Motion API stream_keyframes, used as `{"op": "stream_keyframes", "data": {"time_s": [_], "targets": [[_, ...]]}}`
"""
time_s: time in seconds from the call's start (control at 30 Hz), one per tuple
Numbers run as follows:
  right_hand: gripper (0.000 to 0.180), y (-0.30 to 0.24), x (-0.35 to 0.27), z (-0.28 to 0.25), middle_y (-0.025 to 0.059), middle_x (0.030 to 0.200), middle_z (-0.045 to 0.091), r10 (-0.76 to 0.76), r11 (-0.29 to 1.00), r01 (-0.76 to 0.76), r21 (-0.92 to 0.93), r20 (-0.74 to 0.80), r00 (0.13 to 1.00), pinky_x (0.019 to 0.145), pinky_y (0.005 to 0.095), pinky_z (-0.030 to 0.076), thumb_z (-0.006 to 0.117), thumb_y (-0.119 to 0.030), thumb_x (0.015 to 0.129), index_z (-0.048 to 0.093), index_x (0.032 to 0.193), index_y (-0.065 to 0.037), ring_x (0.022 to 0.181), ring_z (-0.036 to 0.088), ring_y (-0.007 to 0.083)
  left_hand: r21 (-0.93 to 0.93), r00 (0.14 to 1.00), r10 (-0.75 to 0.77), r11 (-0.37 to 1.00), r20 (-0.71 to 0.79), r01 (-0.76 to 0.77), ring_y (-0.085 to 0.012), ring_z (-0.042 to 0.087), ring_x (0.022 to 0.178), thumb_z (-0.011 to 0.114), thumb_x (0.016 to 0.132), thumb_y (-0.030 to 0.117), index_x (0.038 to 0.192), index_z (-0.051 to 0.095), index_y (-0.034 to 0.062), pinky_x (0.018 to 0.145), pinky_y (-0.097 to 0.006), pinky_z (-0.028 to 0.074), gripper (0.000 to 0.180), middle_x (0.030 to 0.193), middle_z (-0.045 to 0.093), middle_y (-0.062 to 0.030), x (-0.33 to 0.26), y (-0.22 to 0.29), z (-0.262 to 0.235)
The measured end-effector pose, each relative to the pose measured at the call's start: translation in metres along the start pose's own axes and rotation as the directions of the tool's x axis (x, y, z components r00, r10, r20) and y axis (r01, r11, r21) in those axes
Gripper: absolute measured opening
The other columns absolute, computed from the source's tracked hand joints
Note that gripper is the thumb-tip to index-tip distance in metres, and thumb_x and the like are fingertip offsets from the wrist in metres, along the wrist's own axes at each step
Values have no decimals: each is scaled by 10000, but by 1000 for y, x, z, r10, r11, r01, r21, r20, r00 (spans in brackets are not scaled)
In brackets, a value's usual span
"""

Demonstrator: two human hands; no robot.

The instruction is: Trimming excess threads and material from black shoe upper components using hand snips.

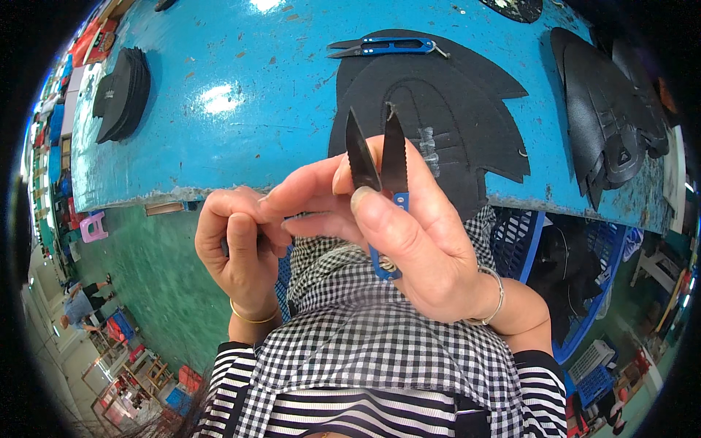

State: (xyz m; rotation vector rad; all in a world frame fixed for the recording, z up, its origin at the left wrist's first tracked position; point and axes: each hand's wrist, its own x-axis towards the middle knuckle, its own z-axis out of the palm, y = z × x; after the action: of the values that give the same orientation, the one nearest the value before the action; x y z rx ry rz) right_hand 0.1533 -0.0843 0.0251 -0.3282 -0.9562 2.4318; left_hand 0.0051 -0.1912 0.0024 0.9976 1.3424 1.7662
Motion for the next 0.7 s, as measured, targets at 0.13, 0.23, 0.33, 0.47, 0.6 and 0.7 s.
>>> {"op": "stream_keyframes", "data": {"time_s": [0.13,0.23,0.33,0.47,0.6,0.7], "targets": [[226,8,3,-5,201,1089,546,-69,972,66,-224,-8,998,1006,490,376,417,-323,960,382,981,-100,1212,448,368,15,991,-56,998,123,55,-61,547,644,626,802,-31,882,585,-27,530,-181,416,90,795,617,-54,4,0,4],[256,9,1,4,195,1099,555,-76,951,65,-303,-26,997,1015,486,352,434,-357,950,396,934,-104,1246,406,362,235,958,-188,963,215,136,-83,559,640,715,749,25,988,591,-14,528,-206,426,272,815,616,-47,8,15,15],[242,8,4,2,198,1105,552,-61,936,60,-346,9,998,997,456,380,414,-342,958,394,962,-101,1238,419,343,284,927,-203,952,317,111,-99,568,614,700,772,47,1007,596,3,522,-237,438,261,774,616,-47,6,2,13],[187,0,4,-15,159,1030,566,-178,879,157,-450,-3,984,881,342,452,341,-194,991,387,1058,-26,937,569,184,301,891,-295,934,344,193,-115,574,591,641,824,45,975,604,6,513,-243,433,160,745,611,-64,13,4,7],[120,1,-1,-20,28,772,471,-192,823,192,-535,55,980,605,217,414,402,-74,956,382,1058,-13,630,417,55,398,956,-77,916,282,-44,-67,533,526,579,836,-36,1043,548,-14,499,-196,384,211,631,576,-37,6,-1,13],[141,7,-5,-19,30,787,481,-213,740,209,-640,72,974,539,197,362,448,-16,928,399,1060,-4,624,419,49,499,978,-61,865,201,-49,-53,452,467,578,832,-41,1057,512,7,459,-197,331,240,551,491,2,7,6,11]]}}
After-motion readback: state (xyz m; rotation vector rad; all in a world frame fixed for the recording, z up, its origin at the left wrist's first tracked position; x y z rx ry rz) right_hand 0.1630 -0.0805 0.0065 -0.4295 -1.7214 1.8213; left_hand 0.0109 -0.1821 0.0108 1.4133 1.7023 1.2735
